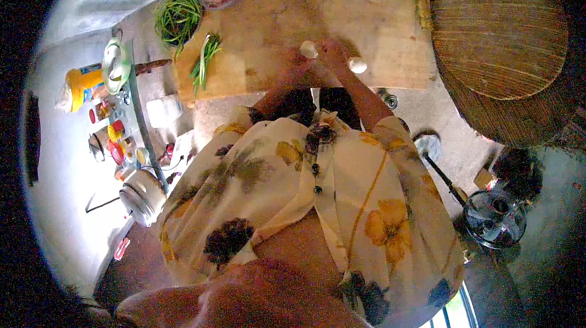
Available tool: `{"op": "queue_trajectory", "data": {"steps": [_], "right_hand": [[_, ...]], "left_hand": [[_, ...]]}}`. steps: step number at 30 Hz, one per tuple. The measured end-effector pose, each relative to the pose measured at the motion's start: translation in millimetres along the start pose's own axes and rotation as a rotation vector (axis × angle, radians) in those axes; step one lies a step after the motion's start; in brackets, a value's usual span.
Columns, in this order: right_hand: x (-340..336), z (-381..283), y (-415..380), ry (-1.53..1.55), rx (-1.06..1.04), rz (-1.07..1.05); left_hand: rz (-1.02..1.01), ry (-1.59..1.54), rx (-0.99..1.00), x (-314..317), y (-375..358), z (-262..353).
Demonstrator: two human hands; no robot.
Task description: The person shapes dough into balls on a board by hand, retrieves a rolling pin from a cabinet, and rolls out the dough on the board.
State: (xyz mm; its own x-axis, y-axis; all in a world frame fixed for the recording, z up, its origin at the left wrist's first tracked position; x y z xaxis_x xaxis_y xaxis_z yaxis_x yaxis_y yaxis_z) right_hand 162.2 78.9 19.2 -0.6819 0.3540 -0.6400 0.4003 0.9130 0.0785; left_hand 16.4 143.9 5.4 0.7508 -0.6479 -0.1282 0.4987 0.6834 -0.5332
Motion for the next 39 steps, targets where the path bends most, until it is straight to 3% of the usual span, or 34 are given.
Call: {"op": "queue_trajectory", "data": {"steps": [2,3,5,7,9,11,13,15,17,20,21,23,24,25,27,28,30,32,34,36,38,39], "right_hand": [[6.0,-19.4,-8.4,-0.092,-0.172,-0.01],[7.2,-23.8,-8.1,-0.127,-0.231,-0.011],[24.5,17.1,-26.2,0.214,0.233,-0.11],[27.0,27.5,-30.1,0.209,0.21,-0.19],[26.6,21.7,-15.0,0.202,0.172,-0.261],[-4.7,10.5,6.4,0.108,0.054,0.032],[3.3,8.1,18.3,0.199,0.006,0.008],[7.6,-10.6,19.5,0.3,-0.041,-0.024],[10.1,-10.0,11.3,0.507,0.186,-0.02],[20.7,8.4,-9.1,0.696,0.321,0.12],[22.2,15.9,-11.0,0.694,0.322,0.118],[23.1,19.7,-7.2,0.447,0.268,-0.052],[21.2,18.3,-5.1,0.447,0.266,-0.051],[8.9,10.1,1.0,0.238,0.143,-0.028],[1.2,6.8,8.9,0.027,0.016,-0.003],[7.8,6.5,9.3,0.108,-0.025,0.0],[9.8,-5.6,6.1,0.194,-0.065,0.004],[6.8,-0.9,-13.8,0.585,0.301,0.074],[-4.3,-7.2,-14.8,0.48,0.337,0.031],[-10.0,-6.2,-13.6,0.375,0.362,-0.009],[-20.4,-19.2,-1.3,0.237,0.171,0.043],[-13.6,-10.0,-3.1,0.241,0.172,0.042]], "left_hand": [[-0.023,-0.101,0.035,2.2,23.1,-19.0],[-0.095,0.02,0.123,6.8,33.1,-16.2],[-0.17,0.135,0.197,8.6,39.6,-17.9],[-0.094,0.481,0.363,2.4,29.3,16.0],[-0.045,0.396,0.442,-4.1,24.7,26.9],[-0.006,0.309,0.516,-6.6,7.7,38.4],[-0.077,-0.07,-0.292,-12.4,10.8,-14.5],[-0.057,-0.203,-0.273,-4.7,3.3,-19.0],[-0.039,-0.338,-0.235,-4.6,9.0,-26.0],[0.041,-0.226,-0.11,-5.9,24.4,-34.2],[0.086,-0.046,0.205,-11.3,15.0,-9.9],[0.131,0.138,0.517,-10.0,-4.0,13.7],[0.049,-0.063,0.192,-12.0,12.8,-6.4],[-0.036,-0.261,-0.136,-6.6,20.1,-30.7],[-0.02,-0.304,-0.233,-6.2,8.1,-19.3],[-0.001,-0.345,-0.341,-6.7,-0.3,-20.3],[0.041,-0.28,-0.345,-7.3,9.3,-30.6],[0.078,-0.221,-0.34,-6.8,15.3,-30.8],[0.175,-0.141,-0.125,-13.6,2.8,4.5],[0.111,-0.204,-0.116,-6.1,23.1,-30.0],[0.057,-0.263,-0.108,-1.5,27.1,-37.5],[0.079,-0.236,-0.244,-1.6,17.7,-36.7]]}}
Point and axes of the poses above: each hand's wrist, its own y-axis towards the middle knuckle, its own x-axis out of the palm, z = x × y, the point moved 9 cm from there along y, towards the middle knuckle, and after that the axes turned 15 degrees about -x, right-handed, at the moved point
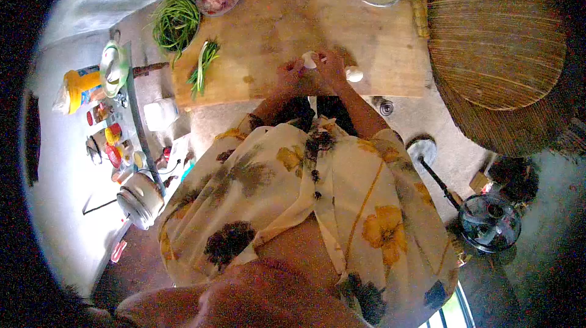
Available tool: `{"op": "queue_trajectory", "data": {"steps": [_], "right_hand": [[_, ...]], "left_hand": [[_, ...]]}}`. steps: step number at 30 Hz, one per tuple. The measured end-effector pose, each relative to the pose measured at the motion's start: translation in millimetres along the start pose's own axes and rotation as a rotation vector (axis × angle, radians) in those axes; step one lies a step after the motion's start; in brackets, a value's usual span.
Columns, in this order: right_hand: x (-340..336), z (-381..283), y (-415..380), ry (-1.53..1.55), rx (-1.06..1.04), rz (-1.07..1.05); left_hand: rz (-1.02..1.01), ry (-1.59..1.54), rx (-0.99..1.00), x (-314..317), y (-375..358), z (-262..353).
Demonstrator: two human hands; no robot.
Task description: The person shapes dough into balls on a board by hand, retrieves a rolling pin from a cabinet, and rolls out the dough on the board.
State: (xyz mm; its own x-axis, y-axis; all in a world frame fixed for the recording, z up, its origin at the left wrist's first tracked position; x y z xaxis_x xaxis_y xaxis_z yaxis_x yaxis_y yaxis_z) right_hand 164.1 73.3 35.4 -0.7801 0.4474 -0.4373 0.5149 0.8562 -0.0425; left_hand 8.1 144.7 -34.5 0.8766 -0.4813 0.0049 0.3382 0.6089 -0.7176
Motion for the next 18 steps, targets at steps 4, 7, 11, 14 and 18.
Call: {"op": "queue_trajectory", "data": {"steps": [4,7,11,14,18], "right_hand": [[14.3,29.1,-0.5,0.024,-0.052,0.014],[15.0,29.7,-19.5,0.044,-0.199,0.038],[-0.9,-5.1,-16.9,0.084,0.237,-0.107],[-1.0,-8.5,-9.0,-0.222,-0.13,0.012],[5.1,-18.6,-6.0,-0.116,-0.19,0.016]], "left_hand": [[0.042,0.113,-0.067,1.0,-29.3,31.4],[-0.025,0.083,-0.046,2.7,2.6,14.6],[-0.016,0.133,0.043,0.9,10.4,17.9],[-0.025,0.087,0.024,0.2,8.4,29.2],[0.033,0.448,-0.111,4.1,-7.8,46.0]]}}
Point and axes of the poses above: each hand's wrist, its own y-axis towards the middle knuckle, its own x-axis out of the palm, z = x × y, the point moved 9 cm from there along y, towards the middle knuckle, and after that the axes turned 15 degrees about -x, right-handed, at the moved point
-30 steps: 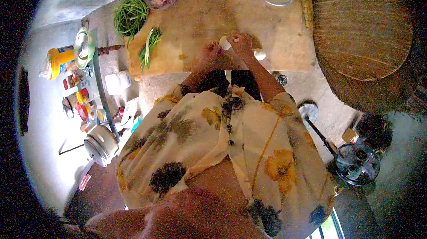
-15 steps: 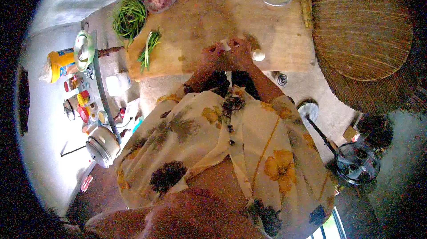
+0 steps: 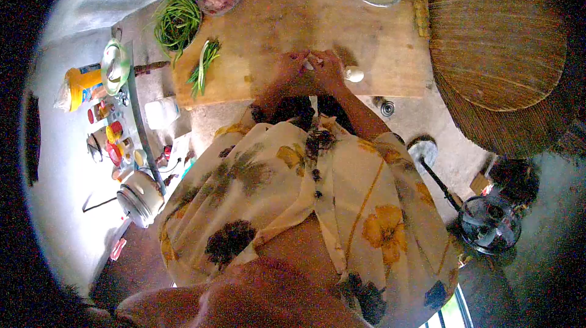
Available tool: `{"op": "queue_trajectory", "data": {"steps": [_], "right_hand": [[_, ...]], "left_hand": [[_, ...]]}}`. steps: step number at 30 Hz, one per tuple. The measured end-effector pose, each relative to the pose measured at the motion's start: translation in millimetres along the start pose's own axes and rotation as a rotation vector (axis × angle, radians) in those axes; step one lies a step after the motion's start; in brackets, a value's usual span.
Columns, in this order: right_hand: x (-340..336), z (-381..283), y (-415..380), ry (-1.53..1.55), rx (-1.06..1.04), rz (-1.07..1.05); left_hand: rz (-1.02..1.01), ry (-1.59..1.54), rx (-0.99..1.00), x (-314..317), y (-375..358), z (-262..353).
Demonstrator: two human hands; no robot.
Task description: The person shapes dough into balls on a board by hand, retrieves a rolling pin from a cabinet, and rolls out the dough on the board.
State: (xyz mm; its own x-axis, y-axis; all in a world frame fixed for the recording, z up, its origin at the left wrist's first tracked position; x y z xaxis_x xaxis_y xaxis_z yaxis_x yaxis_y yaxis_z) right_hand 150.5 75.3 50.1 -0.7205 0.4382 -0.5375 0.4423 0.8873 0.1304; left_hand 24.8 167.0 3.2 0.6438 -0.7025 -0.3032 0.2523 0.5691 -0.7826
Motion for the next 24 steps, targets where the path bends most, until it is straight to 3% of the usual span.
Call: {"op": "queue_trajectory", "data": {"steps": [2,4,5,7,8,9,13,14,17,21,22,24], "right_hand": [[-1.0,-3.4,-0.1,-0.02,0.062,-0.085],[-1.4,-3.2,-8.1,0.046,0.098,-0.073],[1.0,0.5,-8.9,0.114,0.125,-0.063],[4.7,8.3,-10.7,0.079,0.124,-0.091],[7.3,15.0,-12.7,0.045,0.123,-0.112],[9.6,20.8,-13.7,0.043,0.119,-0.11],[-2.2,41.9,-29.0,0.361,0.294,0.146],[-13.8,42.0,-33.9,0.441,0.385,0.265],[-63.3,4.3,-30.0,0.437,0.324,0.332],[-106.7,14.1,-46.7,0.32,0.302,0.427],[-111.7,26.3,-53.3,0.347,0.406,0.459],[-122.1,46.7,-64.2,0.364,0.404,0.514]], "left_hand": [[0.025,0.003,0.032,7.0,17.6,-8.6],[0.155,0.065,0.237,12.1,37.8,-14.2],[0.158,0.063,0.242,8.3,35.6,-6.7],[0.13,0.385,0.346,18.3,23.8,8.0],[0.13,0.383,0.345,17.8,27.0,6.5],[0.262,0.565,0.5,16.7,23.6,19.4],[0.479,0.778,0.861,33.3,-37.8,80.1],[0.479,0.776,0.861,42.0,-44.4,82.4],[0.433,0.751,0.975,65.0,-55.5,85.3],[0.377,0.764,0.922,73.8,-45.0,70.9],[0.403,0.794,0.912,73.3,-43.2,72.8],[0.391,0.799,0.928,76.2,-36.4,72.4]]}}
Point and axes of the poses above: each hand's wrist, its own y-axis towards the middle knuckle, its own x-axis out of the palm, z = x × y, the point moved 9 cm from there along y, towards the middle knuckle, and after that the axes turned 15 degrees about -x, right-handed, at the moved point
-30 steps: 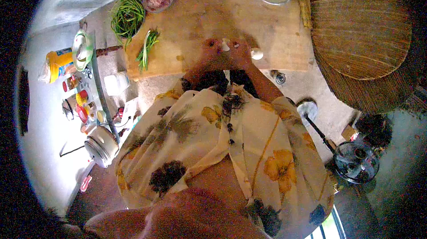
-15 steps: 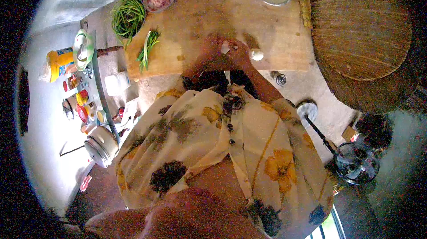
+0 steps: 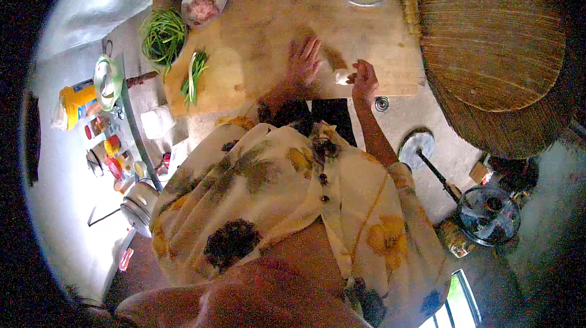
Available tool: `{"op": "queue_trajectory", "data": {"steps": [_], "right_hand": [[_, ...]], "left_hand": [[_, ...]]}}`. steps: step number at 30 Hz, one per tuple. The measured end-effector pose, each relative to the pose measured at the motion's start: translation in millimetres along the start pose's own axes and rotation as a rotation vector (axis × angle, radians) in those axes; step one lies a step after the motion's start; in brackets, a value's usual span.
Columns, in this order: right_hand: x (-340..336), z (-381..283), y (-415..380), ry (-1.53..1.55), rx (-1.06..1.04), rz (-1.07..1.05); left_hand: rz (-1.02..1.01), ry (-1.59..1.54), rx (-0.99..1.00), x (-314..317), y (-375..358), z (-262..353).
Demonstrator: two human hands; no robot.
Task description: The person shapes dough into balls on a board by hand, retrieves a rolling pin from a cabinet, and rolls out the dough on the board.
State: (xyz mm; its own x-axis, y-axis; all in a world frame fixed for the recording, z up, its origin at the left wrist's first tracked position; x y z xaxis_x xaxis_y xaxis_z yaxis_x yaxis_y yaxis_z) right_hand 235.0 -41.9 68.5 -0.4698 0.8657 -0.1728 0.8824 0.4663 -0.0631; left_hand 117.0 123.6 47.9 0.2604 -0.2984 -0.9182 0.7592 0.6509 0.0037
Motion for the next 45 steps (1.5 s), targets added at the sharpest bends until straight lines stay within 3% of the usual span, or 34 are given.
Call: {"op": "queue_trajectory", "data": {"steps": [3,5,7,11,14,15,16,18,19,21,23,24,26,27,29,32,33,34,38,40,41,43,44,45], "right_hand": [[-33.0,22.4,9.8,-0.036,-0.028,0.097],[-57.6,33.7,19.9,-0.194,-0.201,0.182],[-71.4,65.2,26.9,-0.251,-0.138,0.156],[-53.7,55.8,36.6,-0.111,-0.095,0.076],[4.5,15.8,17.0,0.075,-0.067,-0.151],[28.3,10.3,14.8,-0.058,-0.185,-0.251],[57.3,20.1,6.0,0.02,-0.092,-0.373],[106.8,36.2,-14.3,0.244,0.177,-0.457],[124.1,34.3,-12.4,0.247,0.173,-0.461],[159.8,56.0,-45.9,0.471,0.758,-0.506],[169.5,57.1,-52.7,0.536,0.754,-0.505],[178.5,64.0,-33.8,0.379,0.208,-0.716],[181.5,65.3,-40.2,0.201,-0.348,-0.878],[174.6,85.6,-35.0,0.256,-0.133,-0.782],[165.6,109.1,-29.9,0.299,0.085,-0.688],[155.2,79.2,1.9,0.246,-0.179,-0.503],[152.3,72.1,11.1,-0.022,-0.192,-0.522],[149.1,65.0,18.6,-0.291,-0.201,-0.531],[125.9,28.0,24.6,-0.495,-0.393,-0.324],[126.1,37.3,31.4,-0.48,-0.275,-0.439],[126.5,49.8,34.9,-0.479,-0.276,-0.435],[136.8,108.6,27.6,-0.215,0.0,-0.544],[135.7,98.3,28.8,-0.213,-0.002,-0.539],[134.9,74.3,27.8,-0.414,-0.102,-0.611]], "left_hand": [[0.007,0.029,0.031,0.1,-1.5,2.1],[0.025,0.068,0.053,-6.6,-1.2,6.3],[0.039,0.09,0.041,-14.2,-2.7,8.6],[0.045,0.043,0.032,-6.4,2.7,1.7],[0.107,-0.237,-0.095,15.4,2.3,-37.3],[0.109,-0.527,-0.181,0.6,6.7,-50.6],[0.119,-0.816,-0.261,-12.7,11.5,-63.5],[0.064,-0.745,-0.284,-16.3,16.9,-69.0],[0.0,-0.68,-0.304,-13.3,21.0,-70.4],[-0.135,-0.555,-0.356,-4.8,18.6,-72.2],[-0.198,-0.493,-0.402,-2.4,7.6,-77.0],[-0.155,-0.586,-0.353,-25.3,2.6,-65.7],[-0.113,-0.682,-0.297,-37.7,-1.1,-63.8],[-0.093,-0.839,-0.397,-25.6,-1.9,-84.5],[-0.046,-1.155,-0.614,5.4,-12.3,-126.5],[0.015,-1.458,-0.827,35.7,-31.3,-155.3],[-0.17,-1.475,-0.801,44.9,-36.2,-138.1],[-0.357,-1.484,-0.772,53.7,-38.9,-121.9],[-0.373,-1.308,-0.687,59.7,-27.0,-105.2],[-0.144,-1.279,-0.746,66.5,-24.7,-117.2],[-0.146,-1.277,-0.742,56.0,-22.7,-114.6],[-0.224,-1.071,-0.68,26.3,-19.9,-100.0],[-0.225,-1.07,-0.675,29.1,-17.1,-99.3],[-0.06,-0.972,-0.624,25.4,-14.3,-103.5]]}}
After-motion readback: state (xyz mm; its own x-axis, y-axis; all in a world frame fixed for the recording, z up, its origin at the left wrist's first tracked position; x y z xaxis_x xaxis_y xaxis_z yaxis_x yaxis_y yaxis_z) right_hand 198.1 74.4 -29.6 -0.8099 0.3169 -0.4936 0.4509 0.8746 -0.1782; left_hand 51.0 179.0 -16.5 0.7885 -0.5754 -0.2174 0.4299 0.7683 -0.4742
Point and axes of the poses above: each hand's wrist, its own y-axis towards the middle knuckle, its own x-axis out of the palm, z = x × y, the point moved 9 cm from there along y, towards the middle knuckle, and after that the axes turned 15 degrees about -x, right-handed, at the moved point
